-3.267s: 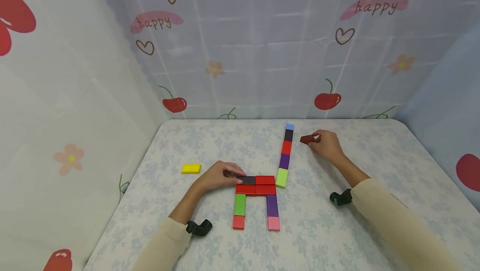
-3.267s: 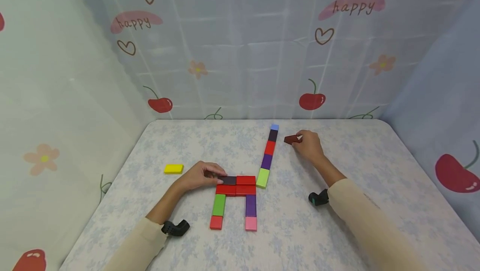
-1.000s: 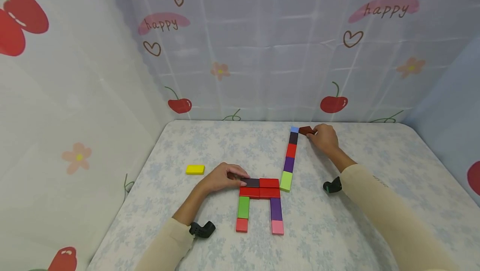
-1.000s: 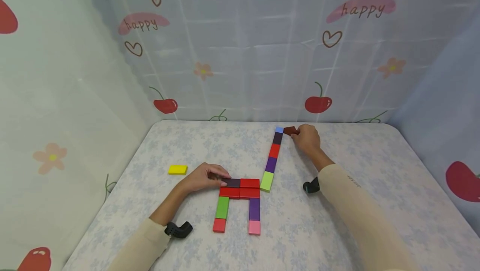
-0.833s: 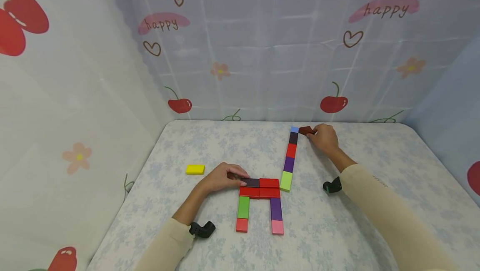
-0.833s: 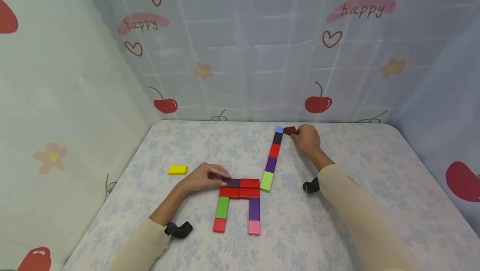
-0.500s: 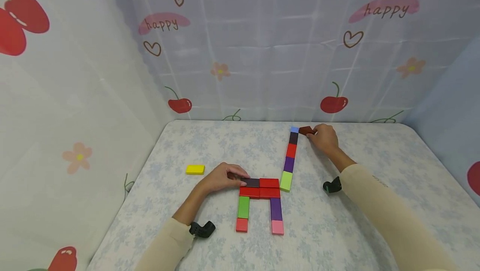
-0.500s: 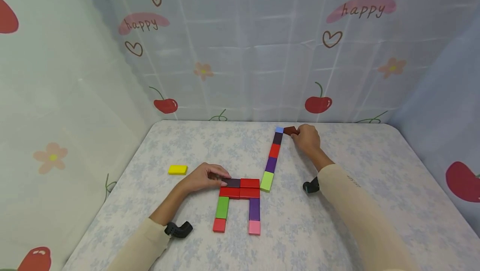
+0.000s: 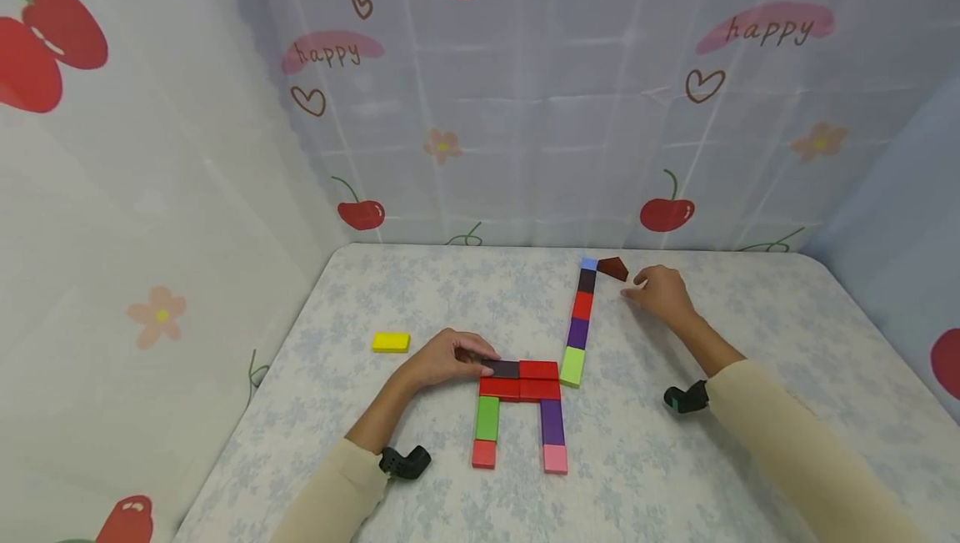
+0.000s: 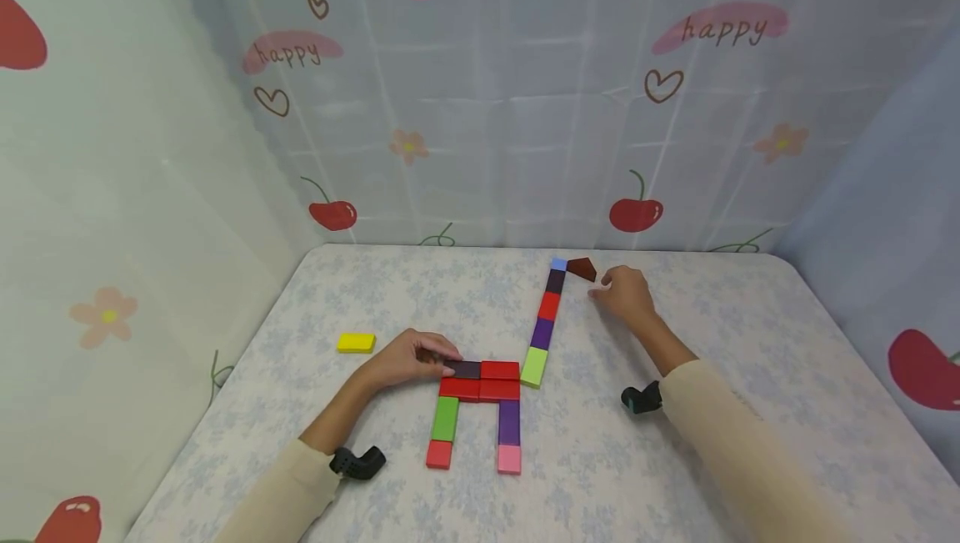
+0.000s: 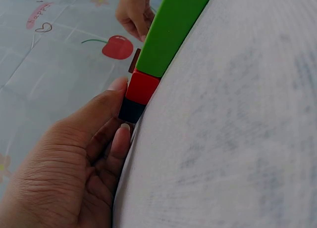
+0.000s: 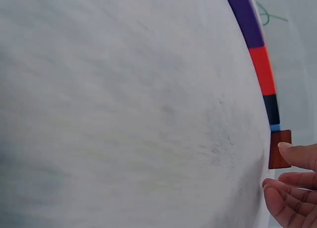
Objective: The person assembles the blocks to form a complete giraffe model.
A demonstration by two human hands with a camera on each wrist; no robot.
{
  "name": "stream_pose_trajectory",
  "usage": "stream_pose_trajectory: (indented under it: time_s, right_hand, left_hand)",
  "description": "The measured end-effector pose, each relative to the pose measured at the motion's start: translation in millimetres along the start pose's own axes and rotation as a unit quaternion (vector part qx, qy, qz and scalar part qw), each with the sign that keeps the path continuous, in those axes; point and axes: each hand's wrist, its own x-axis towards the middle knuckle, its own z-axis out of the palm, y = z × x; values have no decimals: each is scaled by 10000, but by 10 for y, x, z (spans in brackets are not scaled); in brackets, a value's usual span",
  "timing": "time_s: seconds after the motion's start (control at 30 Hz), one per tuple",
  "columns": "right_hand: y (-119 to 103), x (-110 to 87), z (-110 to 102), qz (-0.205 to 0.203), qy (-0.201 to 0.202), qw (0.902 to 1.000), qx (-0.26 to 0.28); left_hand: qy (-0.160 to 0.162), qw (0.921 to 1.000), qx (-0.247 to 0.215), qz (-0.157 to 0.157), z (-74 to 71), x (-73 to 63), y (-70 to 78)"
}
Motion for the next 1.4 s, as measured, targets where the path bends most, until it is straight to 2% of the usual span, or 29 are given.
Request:
stream_pose_trajectory:
  time_s: [0.2,0.47,0.73,1.07,1.4]
  right_hand:
    - [-83,-354,-37,-107,69,9996,251]
    - [-361,-805,-47,-619,347,9961,521]
    - [-584,-1153,62,-920,38,9916,904]
    - [-748,-1360,234,-1055,-389,9831,1445]
    - [-747,-1365,358,-1154,-541,9768,1723]
  left_hand:
    - [-43,10000,38,-81,-9,1,-9]
    - [-52,10000,-67,-10,-5,2,-46]
    - [-40,10000,-64,-31,-2,8,-57]
    - [-71,10000,-26,-29,-3,-4,-47]
    - [-59,9999,-3,-155,-13,5,-23]
